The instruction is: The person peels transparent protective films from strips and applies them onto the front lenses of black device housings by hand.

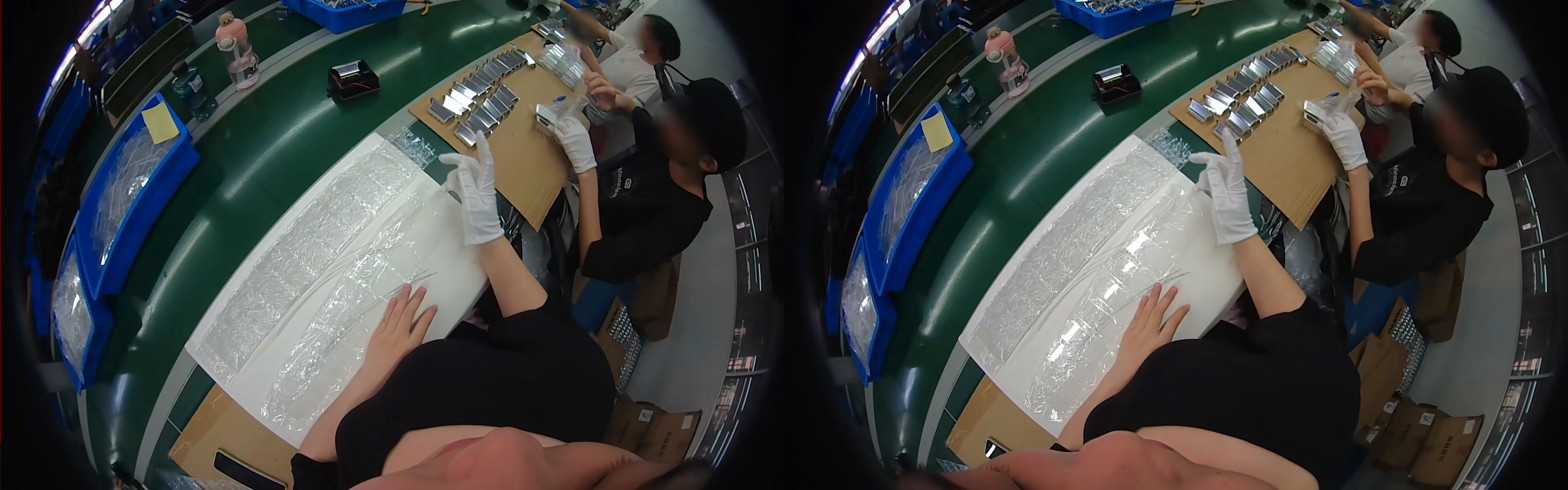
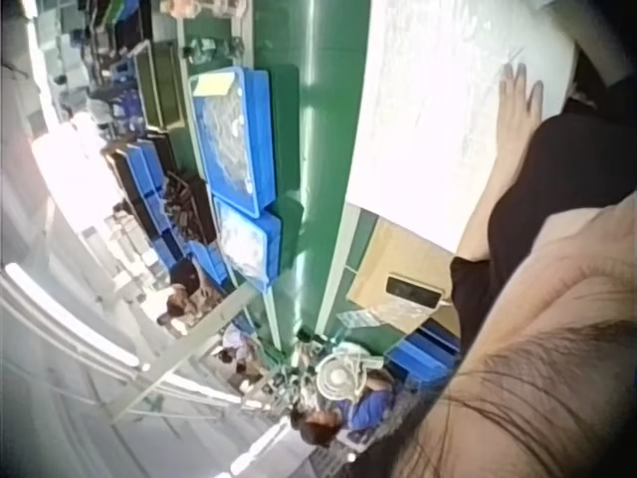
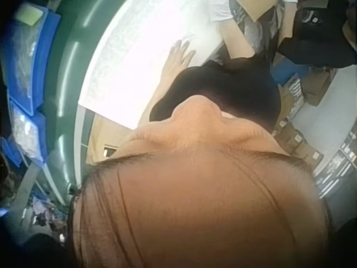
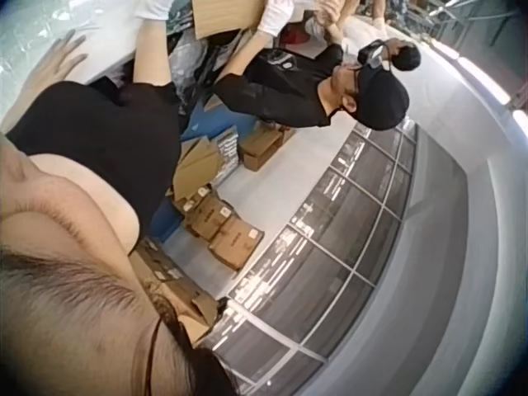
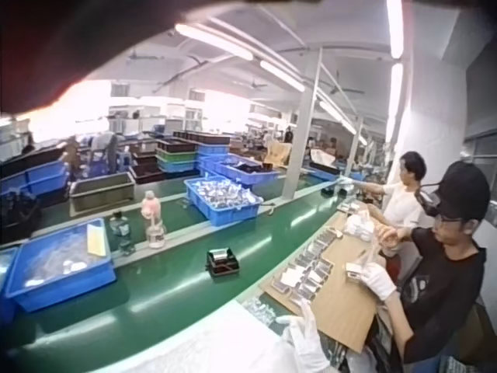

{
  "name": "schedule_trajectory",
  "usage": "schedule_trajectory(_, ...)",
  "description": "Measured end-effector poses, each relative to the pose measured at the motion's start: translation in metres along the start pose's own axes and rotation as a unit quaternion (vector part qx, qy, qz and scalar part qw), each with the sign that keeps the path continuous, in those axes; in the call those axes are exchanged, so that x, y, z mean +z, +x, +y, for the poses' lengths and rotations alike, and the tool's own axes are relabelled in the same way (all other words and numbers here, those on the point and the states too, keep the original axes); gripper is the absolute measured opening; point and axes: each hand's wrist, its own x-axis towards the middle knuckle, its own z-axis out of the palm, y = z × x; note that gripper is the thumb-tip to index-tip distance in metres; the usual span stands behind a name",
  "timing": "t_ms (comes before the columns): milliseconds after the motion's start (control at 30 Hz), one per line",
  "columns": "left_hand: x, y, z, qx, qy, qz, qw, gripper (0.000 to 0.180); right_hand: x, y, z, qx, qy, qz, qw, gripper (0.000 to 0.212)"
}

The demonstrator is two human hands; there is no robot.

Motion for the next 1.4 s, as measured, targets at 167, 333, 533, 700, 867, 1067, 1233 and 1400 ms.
schedule_trajectory(167,-0.001,0.006,-0.003,0.03,-0.017,-0.003,0.999,0.048,0.004,-0.002,0.015,-0.003,-0.003,0.07,0.998,0.045)
schedule_trajectory(333,0.003,0.0,-0.006,-0.002,-0.011,0.005,1.0,0.047,-0.001,-0.002,0.007,0.154,-0.109,-0.002,0.982,0.03)
schedule_trajectory(533,-0.003,0.006,-0.002,-0.041,-0.016,0.018,0.999,0.048,-0.036,0.004,0.028,0.165,-0.002,-0.047,0.985,0.03)
schedule_trajectory(700,-0.008,0.007,0.001,-0.074,-0.052,0.039,0.995,0.048,-0.022,0.004,0.05,0.055,-0.22,-0.044,0.973,0.037)
schedule_trajectory(867,-0.015,0.005,-0.006,0.018,-0.127,-0.044,0.991,0.048,-0.009,0.001,0.033,0.044,-0.162,-0.002,0.986,0.04)
schedule_trajectory(1067,-0.015,0.008,-0.004,0.024,-0.115,-0.057,0.991,0.048,-0.021,0.011,0.025,0.119,0.095,0.078,0.985,0.048)
schedule_trajectory(1233,-0.019,0.011,-0.003,0.019,-0.112,-0.064,0.992,0.048,-0.023,0.012,0.031,0.152,0.078,0.05,0.984,0.048)
schedule_trajectory(1400,-0.019,0.013,-0.005,0.013,-0.122,-0.074,0.99,0.048,-0.018,0.017,0.038,0.159,-0.018,0.053,0.986,0.05)
